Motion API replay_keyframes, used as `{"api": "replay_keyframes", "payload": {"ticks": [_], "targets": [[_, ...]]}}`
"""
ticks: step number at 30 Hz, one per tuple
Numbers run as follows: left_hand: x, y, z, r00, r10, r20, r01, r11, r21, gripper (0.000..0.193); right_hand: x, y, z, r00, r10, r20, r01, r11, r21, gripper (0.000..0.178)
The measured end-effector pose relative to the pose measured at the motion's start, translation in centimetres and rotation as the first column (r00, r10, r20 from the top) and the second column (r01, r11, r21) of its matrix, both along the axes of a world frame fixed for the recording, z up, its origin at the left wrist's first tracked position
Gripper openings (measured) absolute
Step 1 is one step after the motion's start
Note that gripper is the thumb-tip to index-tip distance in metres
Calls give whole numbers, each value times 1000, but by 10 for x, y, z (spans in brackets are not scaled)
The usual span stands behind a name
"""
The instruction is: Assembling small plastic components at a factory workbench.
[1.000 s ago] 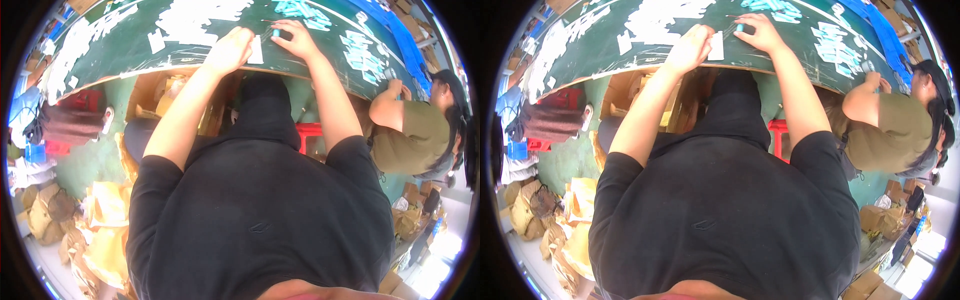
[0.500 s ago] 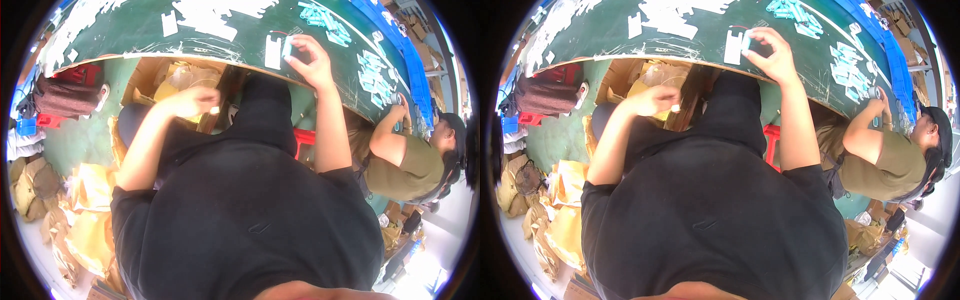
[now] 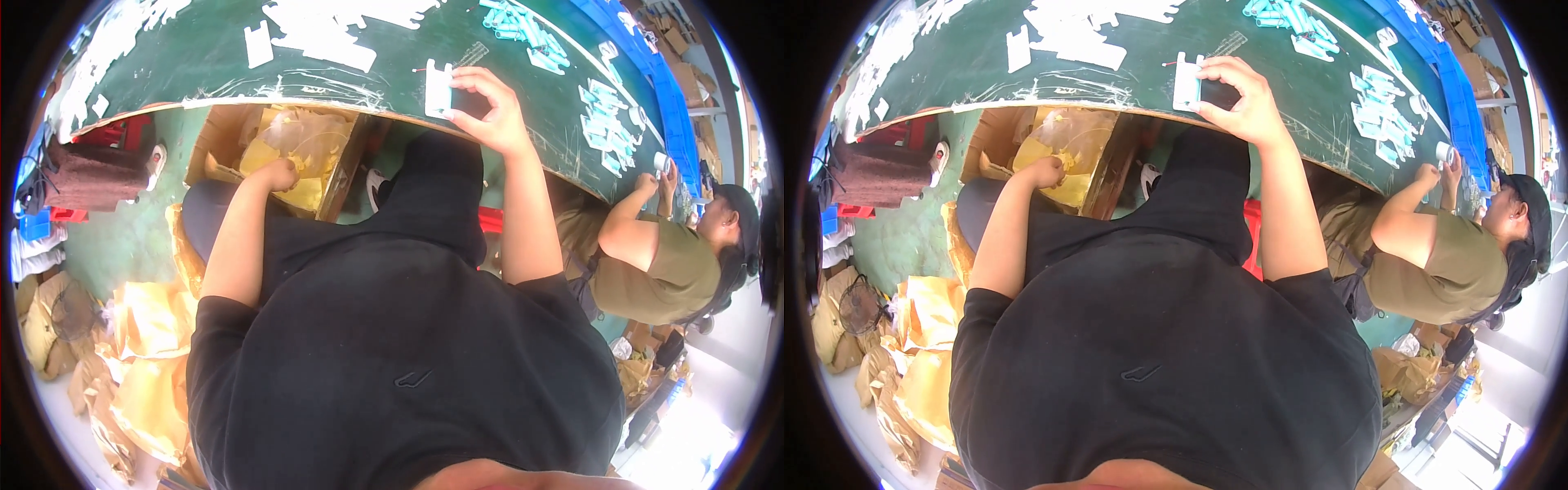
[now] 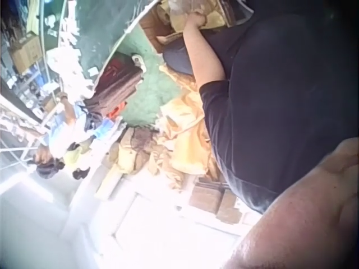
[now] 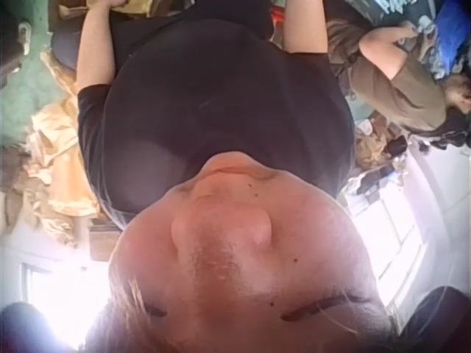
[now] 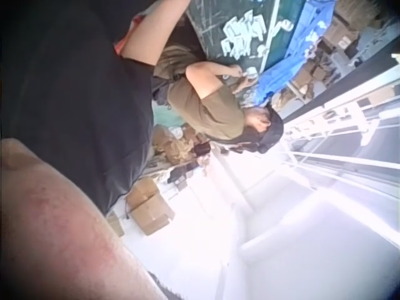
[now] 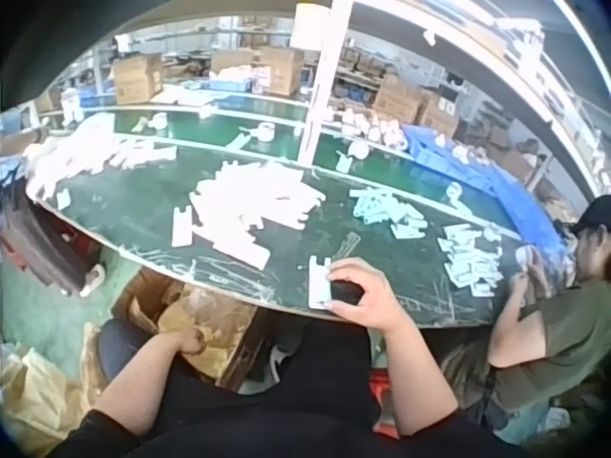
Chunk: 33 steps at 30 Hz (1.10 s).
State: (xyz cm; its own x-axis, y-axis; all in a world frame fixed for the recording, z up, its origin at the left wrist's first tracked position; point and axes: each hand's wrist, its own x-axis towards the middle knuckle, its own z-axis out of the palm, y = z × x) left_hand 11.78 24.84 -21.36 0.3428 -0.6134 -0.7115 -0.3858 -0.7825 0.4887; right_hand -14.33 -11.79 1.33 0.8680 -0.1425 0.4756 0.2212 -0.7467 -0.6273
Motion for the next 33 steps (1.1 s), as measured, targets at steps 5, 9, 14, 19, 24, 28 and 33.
{"api": "replay_keyframes", "payload": {"ticks": [5,9,14,19,24,28,33], "targets": [[4,-7,1,1000,-19,9,18,996,84,27,1,1,-1,1000,5,27,-5,1000,-12,43],[5,0,3,999,37,-18,-36,999,31,28,0,-1,-4,999,22,26,-22,1000,-18,43],[1,-2,15,1000,14,7,-15,998,63,27,-1,2,1,1000,-8,-13,8,1000,12,43],[2,0,7,1000,30,2,-30,999,33,23,0,0,-2,1000,3,15,-2,999,-39,43],[3,3,4,999,28,46,-26,999,-30,16,1,0,-3,999,22,40,-19,996,-89,43],[2,8,2,998,42,46,-41,999,-25,16,1,7,1,999,13,30,-9,990,-141,44],[0,5,8,998,59,23,-59,998,-14,17,0,11,1,999,-18,45,28,968,-248,48]]}}
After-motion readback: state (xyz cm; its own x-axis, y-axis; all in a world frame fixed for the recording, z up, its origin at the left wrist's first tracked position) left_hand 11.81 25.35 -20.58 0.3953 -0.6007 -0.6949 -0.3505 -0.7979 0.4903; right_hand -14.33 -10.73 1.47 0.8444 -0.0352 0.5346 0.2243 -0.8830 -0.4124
